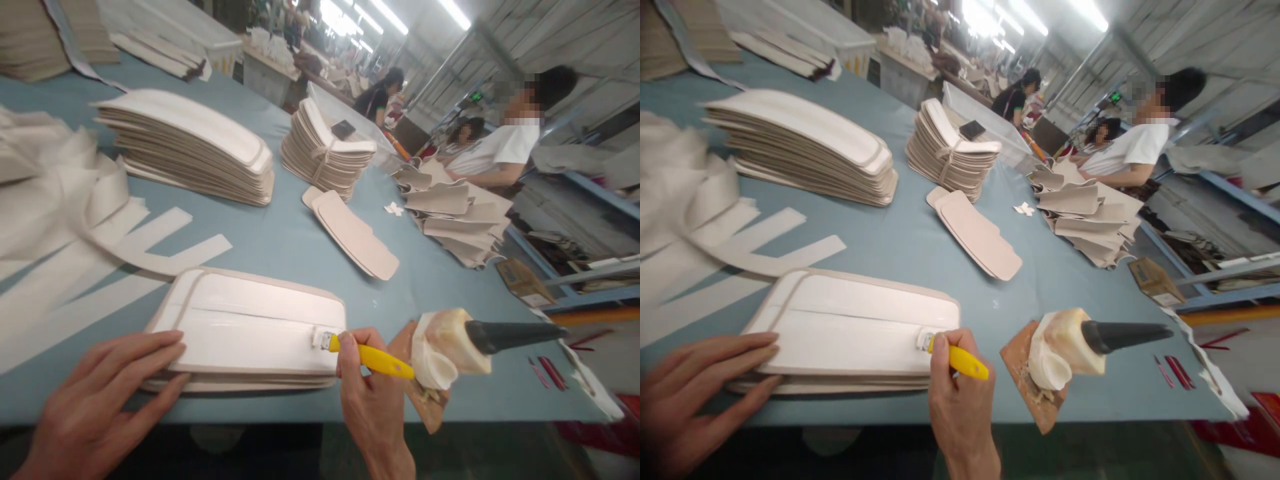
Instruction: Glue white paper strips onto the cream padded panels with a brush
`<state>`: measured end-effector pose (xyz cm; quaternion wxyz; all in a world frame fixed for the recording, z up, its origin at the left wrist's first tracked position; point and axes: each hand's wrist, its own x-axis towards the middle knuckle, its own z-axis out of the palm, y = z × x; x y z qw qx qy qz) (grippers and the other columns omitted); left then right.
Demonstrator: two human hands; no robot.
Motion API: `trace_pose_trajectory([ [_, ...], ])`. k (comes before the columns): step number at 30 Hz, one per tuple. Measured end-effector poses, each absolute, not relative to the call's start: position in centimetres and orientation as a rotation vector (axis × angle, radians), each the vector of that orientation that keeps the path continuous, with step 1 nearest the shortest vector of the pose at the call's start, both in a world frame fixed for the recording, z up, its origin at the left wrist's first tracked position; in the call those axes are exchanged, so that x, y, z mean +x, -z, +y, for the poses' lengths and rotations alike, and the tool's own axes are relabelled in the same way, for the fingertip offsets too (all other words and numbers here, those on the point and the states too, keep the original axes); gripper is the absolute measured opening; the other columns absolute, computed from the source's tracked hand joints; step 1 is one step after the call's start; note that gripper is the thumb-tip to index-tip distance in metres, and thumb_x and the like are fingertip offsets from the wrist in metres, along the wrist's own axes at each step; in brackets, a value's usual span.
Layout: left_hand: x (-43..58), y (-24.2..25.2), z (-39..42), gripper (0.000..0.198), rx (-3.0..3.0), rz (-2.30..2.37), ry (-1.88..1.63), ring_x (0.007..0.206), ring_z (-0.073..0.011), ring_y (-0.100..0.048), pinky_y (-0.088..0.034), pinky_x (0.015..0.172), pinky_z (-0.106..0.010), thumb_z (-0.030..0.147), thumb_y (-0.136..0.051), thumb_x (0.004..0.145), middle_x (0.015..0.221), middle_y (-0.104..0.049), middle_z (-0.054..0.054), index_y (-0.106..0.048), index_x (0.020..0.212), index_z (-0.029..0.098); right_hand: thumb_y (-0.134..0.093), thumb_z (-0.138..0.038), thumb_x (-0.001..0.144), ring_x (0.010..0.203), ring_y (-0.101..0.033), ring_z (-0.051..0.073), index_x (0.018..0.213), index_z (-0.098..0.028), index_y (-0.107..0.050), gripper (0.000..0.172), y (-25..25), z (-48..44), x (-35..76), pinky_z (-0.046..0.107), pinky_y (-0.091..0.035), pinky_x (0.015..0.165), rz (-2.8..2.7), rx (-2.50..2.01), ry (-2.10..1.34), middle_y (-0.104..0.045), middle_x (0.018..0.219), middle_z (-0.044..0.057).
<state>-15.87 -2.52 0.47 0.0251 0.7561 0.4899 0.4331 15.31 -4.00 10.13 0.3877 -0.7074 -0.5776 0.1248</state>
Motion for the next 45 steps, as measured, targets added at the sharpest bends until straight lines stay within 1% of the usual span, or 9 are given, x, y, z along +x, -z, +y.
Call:
trace_pose_trajectory([
  [3,-15.6,-1.2,-2.6,0.019,2.487,1.46,-1.305,0.102,-0.0233,-0.07,-0.056,0.092,-0.041,0.029,-0.065,0.098,0.114,-0.075,-0.004,-0.069,0.117,0.025,-0.052,-0.044,0.105,0.045,-0.041,0.009,0.077,-0.023,-0.056,0.035,-10.3,-3.8,13.3,0.021,-0.033,0.046,-1.504,-1.752,-0.375,-0.043,0.054,-0.009],
  [7,-15.5,-1.6,-2.6,0.018,2.524,1.445,-1.294,0.106,-0.0227,-0.067,-0.055,0.094,-0.037,0.025,-0.063,0.099,0.114,-0.074,-0.008,-0.067,0.116,0.02,-0.052,-0.044,0.105,0.043,-0.039,0.009,0.078,-0.023,-0.056,0.034,-10.5,-3.4,10.4,0.021,-0.032,0.044,-1.52,-1.709,-0.44,-0.042,0.054,-0.009],
  [14,-15.5,-1.7,-3.2,0.017,2.461,1.473,-1.334,0.106,-0.0202,-0.069,-0.056,0.096,-0.033,0.023,-0.066,0.098,0.114,-0.077,-0.006,-0.069,0.115,0.021,-0.05,-0.039,0.107,0.043,-0.045,0.009,0.082,-0.023,-0.056,0.03,-10.3,-2.4,5.7,0.02,-0.034,0.045,-1.593,-1.573,-0.563,-0.048,0.054,-0.009],
  [19,-15.4,-1.4,-3.5,0.02,2.405,1.476,-1.348,0.108,-0.02,-0.069,-0.054,0.1,-0.033,0.022,-0.067,0.097,0.116,-0.077,-0.006,-0.069,0.117,0.021,-0.049,-0.04,0.107,0.043,-0.047,0.009,0.083,-0.023,-0.055,0.03,-9.6,-1.5,2.6,0.021,-0.034,0.045,-1.578,-1.5,-0.679,-0.052,0.054,-0.009],
  [26,-15.2,-1.0,-3.7,0.017,2.332,1.449,-1.418,0.11,-0.0186,-0.069,-0.053,0.103,-0.031,0.021,-0.063,0.1,0.116,-0.076,-0.006,-0.069,0.115,0.021,-0.054,-0.045,0.105,0.05,-0.055,0.01,0.08,-0.023,-0.054,0.033,-10.2,-0.4,1.1,0.02,-0.044,0.053,-1.448,-1.478,-0.662,-0.056,0.057,-0.007],
  [32,-15.1,-1.2,-3.6,0.016,2.326,1.49,-1.428,0.107,-0.0185,-0.071,-0.055,0.101,-0.032,0.02,-0.065,0.098,0.115,-0.078,-0.005,-0.07,0.113,0.022,-0.059,-0.05,0.1,0.048,-0.054,0.012,0.081,-0.022,-0.057,0.033,-9.6,1.1,1.1,0.022,-0.043,0.05,-1.389,-1.501,-0.665,-0.056,0.055,-0.006],
  [38,-15.2,-1.6,-3.5,0.013,2.349,1.472,-1.44,0.103,-0.0173,-0.072,-0.056,0.101,-0.03,0.021,-0.065,0.098,0.112,-0.079,-0.005,-0.07,0.11,0.021,-0.055,-0.054,0.101,0.048,-0.051,0.012,0.076,-0.023,-0.054,0.04,-9.9,0.6,1.4,0.022,-0.042,0.05,-1.461,-1.482,-0.772,-0.053,0.053,-0.007],
  [42,-15.2,-1.5,-3.4,0.016,2.344,1.473,-1.421,0.105,-0.0181,-0.072,-0.057,0.101,-0.031,0.02,-0.066,0.097,0.114,-0.078,-0.005,-0.071,0.112,0.021,-0.063,-0.056,0.097,0.047,-0.052,0.012,0.082,-0.022,-0.057,0.037,-9.9,1.1,1.7,0.022,-0.043,0.05,-1.324,-1.474,-0.768,-0.054,0.052,-0.008],
  [45,-15.0,-1.8,-3.5,0.013,2.353,1.494,-1.441,0.102,-0.0176,-0.072,-0.057,0.097,-0.03,0.02,-0.064,0.098,0.109,-0.079,-0.005,-0.07,0.11,0.021,-0.065,-0.059,0.094,0.047,-0.052,0.012,0.078,-0.022,-0.056,0.041,-9.5,1.5,1.4,0.022,-0.042,0.048,-1.317,-1.456,-0.877,-0.055,0.052,-0.006],
])
